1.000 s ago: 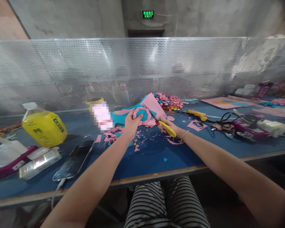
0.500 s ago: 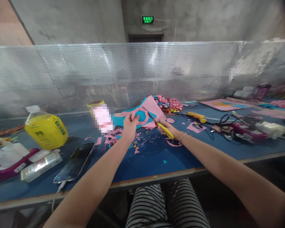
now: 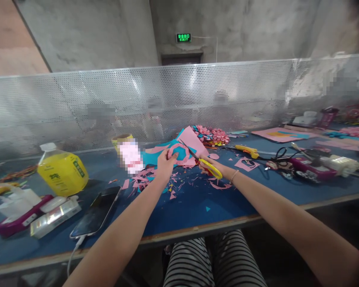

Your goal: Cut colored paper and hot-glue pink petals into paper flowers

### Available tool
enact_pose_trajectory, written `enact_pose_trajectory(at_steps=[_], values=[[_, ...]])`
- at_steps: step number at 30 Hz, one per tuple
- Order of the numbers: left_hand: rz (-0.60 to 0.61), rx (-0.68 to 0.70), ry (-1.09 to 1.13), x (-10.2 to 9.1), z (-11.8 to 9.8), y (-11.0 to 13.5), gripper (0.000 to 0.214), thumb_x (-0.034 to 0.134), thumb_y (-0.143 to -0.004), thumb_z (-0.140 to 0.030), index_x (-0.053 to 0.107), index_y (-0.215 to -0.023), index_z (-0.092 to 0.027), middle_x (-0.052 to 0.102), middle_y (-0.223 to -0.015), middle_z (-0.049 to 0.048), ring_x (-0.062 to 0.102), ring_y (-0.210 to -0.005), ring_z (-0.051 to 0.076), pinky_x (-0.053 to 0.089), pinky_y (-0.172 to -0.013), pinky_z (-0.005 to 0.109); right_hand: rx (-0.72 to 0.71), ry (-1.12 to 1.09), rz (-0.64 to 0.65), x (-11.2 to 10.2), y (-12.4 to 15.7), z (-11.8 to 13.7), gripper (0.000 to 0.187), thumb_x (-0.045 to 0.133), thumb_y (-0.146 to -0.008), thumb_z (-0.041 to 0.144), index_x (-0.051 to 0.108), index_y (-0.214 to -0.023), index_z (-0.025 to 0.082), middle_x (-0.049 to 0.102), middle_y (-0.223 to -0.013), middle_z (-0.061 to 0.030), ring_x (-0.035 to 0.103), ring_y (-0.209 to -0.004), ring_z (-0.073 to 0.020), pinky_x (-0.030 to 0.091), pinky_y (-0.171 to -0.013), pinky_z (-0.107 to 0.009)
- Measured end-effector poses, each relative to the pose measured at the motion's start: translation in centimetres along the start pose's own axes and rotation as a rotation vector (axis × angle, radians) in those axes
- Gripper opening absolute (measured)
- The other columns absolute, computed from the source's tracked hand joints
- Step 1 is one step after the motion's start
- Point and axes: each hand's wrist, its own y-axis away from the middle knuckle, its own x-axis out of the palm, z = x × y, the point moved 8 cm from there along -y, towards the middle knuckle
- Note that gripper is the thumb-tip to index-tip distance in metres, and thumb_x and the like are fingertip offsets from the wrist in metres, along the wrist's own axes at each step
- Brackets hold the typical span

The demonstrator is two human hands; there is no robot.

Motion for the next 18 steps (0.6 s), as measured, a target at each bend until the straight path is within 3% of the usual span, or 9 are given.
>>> enact_pose_trajectory(at_steps=[11, 18], values=[[0.0, 0.021, -0.078, 0.1, 0.9, -0.4, 0.02, 0.059, -0.067, -0.025, 0.062, -0.084, -0.015, 0.059, -0.073, 0.0008, 0.052, -0.069, 0.014, 0.042, -0.064, 0.026, -0.004, 0.029, -0.016, 0.0, 0.0, 0.1, 0.047, 0.065, -0.062, 0.054, 0.033, -0.073, 0.021, 0.036, -0.054, 0.0097, 0.032, -0.04, -0.0031, 0.028, -0.041, -0.019], [-0.034, 0.0, 0.03, 0.1, 1.1, -0.3, 0.022, 0.06, -0.065, -0.023, 0.059, -0.086, -0.016, 0.058, -0.076, 0.0007, 0.054, -0.072, 0.014, 0.044, -0.065, 0.026, -0.047, 0.031, -0.034, -0.4, -0.4, -0.7, 0.043, 0.064, -0.065, 0.05, 0.033, -0.073, 0.021, 0.034, -0.05, 0.0108, 0.029, -0.037, -0.0021, 0.026, -0.038, -0.016]])
